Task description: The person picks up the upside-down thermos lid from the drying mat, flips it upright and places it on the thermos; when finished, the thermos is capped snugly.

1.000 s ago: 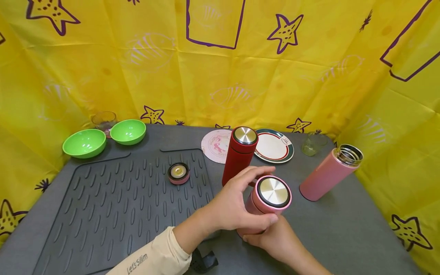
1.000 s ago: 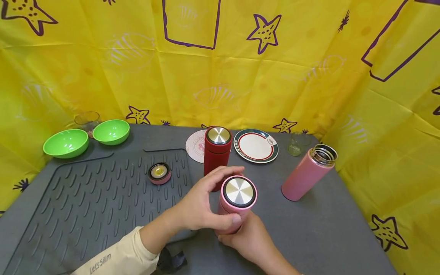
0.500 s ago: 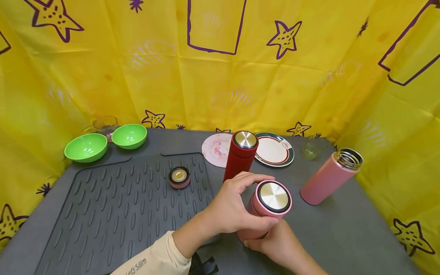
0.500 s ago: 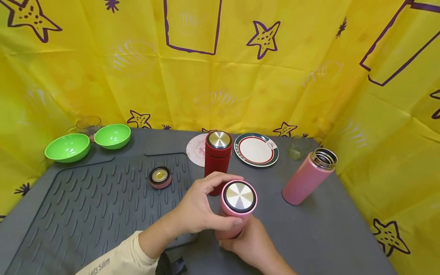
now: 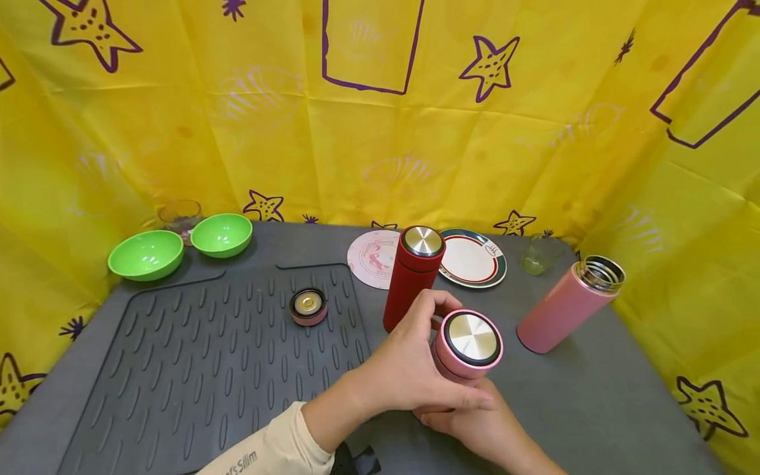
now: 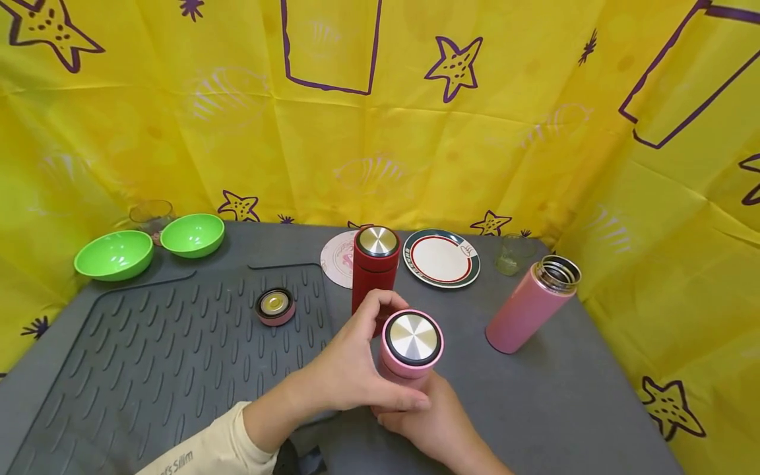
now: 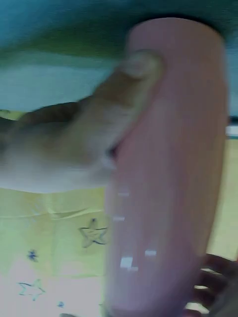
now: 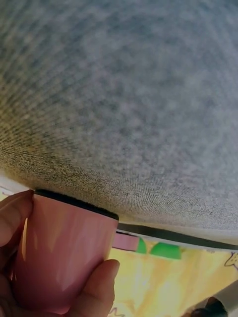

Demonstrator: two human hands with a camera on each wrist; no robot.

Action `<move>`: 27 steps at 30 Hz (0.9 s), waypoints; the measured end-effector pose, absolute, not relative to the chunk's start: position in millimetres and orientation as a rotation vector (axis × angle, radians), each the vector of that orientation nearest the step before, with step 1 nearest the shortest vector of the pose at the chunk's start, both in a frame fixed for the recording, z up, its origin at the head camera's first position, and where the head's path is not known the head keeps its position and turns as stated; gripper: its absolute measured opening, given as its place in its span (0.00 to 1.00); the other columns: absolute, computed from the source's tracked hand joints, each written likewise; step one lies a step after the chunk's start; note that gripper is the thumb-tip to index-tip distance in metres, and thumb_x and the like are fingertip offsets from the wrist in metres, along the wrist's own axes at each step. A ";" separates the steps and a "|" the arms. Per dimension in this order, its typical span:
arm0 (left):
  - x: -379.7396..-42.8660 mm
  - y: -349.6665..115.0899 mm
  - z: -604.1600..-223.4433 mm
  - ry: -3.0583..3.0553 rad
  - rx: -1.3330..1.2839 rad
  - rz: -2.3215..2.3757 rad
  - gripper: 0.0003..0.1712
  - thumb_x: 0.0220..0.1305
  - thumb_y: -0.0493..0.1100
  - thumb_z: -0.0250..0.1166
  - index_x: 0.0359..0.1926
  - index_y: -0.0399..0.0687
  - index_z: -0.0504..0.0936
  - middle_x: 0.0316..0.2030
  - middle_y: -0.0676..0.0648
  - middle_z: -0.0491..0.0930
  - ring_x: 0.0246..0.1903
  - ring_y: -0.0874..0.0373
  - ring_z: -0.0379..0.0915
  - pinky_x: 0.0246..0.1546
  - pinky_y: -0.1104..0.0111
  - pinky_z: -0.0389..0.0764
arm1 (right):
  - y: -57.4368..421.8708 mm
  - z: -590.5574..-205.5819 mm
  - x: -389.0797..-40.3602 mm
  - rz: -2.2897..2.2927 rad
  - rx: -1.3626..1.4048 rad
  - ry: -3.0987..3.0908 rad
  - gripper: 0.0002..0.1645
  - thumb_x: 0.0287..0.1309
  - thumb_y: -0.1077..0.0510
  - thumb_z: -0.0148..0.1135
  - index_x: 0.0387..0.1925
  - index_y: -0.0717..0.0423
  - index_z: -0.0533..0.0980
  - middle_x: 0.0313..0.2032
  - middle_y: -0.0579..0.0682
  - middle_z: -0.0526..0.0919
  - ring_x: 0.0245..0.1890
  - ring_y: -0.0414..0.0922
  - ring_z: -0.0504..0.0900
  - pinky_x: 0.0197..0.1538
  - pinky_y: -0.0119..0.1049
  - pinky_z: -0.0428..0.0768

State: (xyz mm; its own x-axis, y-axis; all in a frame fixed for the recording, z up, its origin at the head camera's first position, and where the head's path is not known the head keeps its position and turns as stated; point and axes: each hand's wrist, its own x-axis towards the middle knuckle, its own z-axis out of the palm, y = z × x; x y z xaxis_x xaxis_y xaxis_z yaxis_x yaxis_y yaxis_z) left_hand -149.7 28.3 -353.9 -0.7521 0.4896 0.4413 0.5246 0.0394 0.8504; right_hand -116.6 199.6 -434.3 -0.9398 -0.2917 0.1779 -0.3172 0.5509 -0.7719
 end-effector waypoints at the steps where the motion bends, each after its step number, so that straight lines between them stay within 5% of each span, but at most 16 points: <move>1: -145.8 31.5 -353.4 -2.251 -1.021 -1.830 0.50 0.36 0.52 0.84 0.58 0.59 0.63 0.52 0.59 0.68 0.52 0.65 0.67 0.50 0.69 0.75 | 199.7 -435.0 -116.7 1.364 0.555 -2.729 0.29 0.35 0.55 0.83 0.41 0.50 0.77 0.35 0.34 0.80 0.34 0.36 0.77 0.40 0.34 0.78; 6: -139.3 40.1 -352.6 -2.165 -0.854 -1.725 0.41 0.37 0.52 0.83 0.52 0.55 0.69 0.46 0.60 0.72 0.49 0.68 0.69 0.46 0.72 0.77 | 200.5 -438.7 -118.6 1.364 0.583 -2.672 0.40 0.29 0.60 0.85 0.48 0.48 0.73 0.42 0.34 0.79 0.40 0.37 0.77 0.44 0.35 0.77; 12: -151.0 28.3 -352.7 -2.129 -1.055 -1.795 0.39 0.41 0.46 0.82 0.57 0.54 0.77 0.50 0.61 0.78 0.52 0.66 0.71 0.52 0.67 0.74 | 201.2 -435.9 -117.9 1.397 0.463 -2.728 0.40 0.26 0.59 0.85 0.47 0.48 0.75 0.39 0.35 0.80 0.39 0.38 0.79 0.46 0.37 0.78; 19: -172.6 19.0 -354.2 -2.147 -1.375 -2.010 0.40 0.45 0.38 0.79 0.62 0.50 0.75 0.52 0.59 0.80 0.55 0.63 0.72 0.58 0.65 0.71 | 201.1 -430.7 -114.7 1.376 0.423 -2.776 0.41 0.24 0.56 0.86 0.47 0.53 0.76 0.38 0.37 0.81 0.38 0.37 0.79 0.46 0.38 0.78; 27: -162.6 21.4 -350.7 -2.203 -1.252 -1.908 0.44 0.44 0.43 0.80 0.63 0.55 0.69 0.55 0.60 0.73 0.53 0.64 0.71 0.53 0.67 0.74 | 201.2 -433.4 -115.6 1.377 0.408 -2.769 0.40 0.25 0.56 0.86 0.47 0.52 0.76 0.38 0.36 0.81 0.38 0.37 0.78 0.45 0.36 0.78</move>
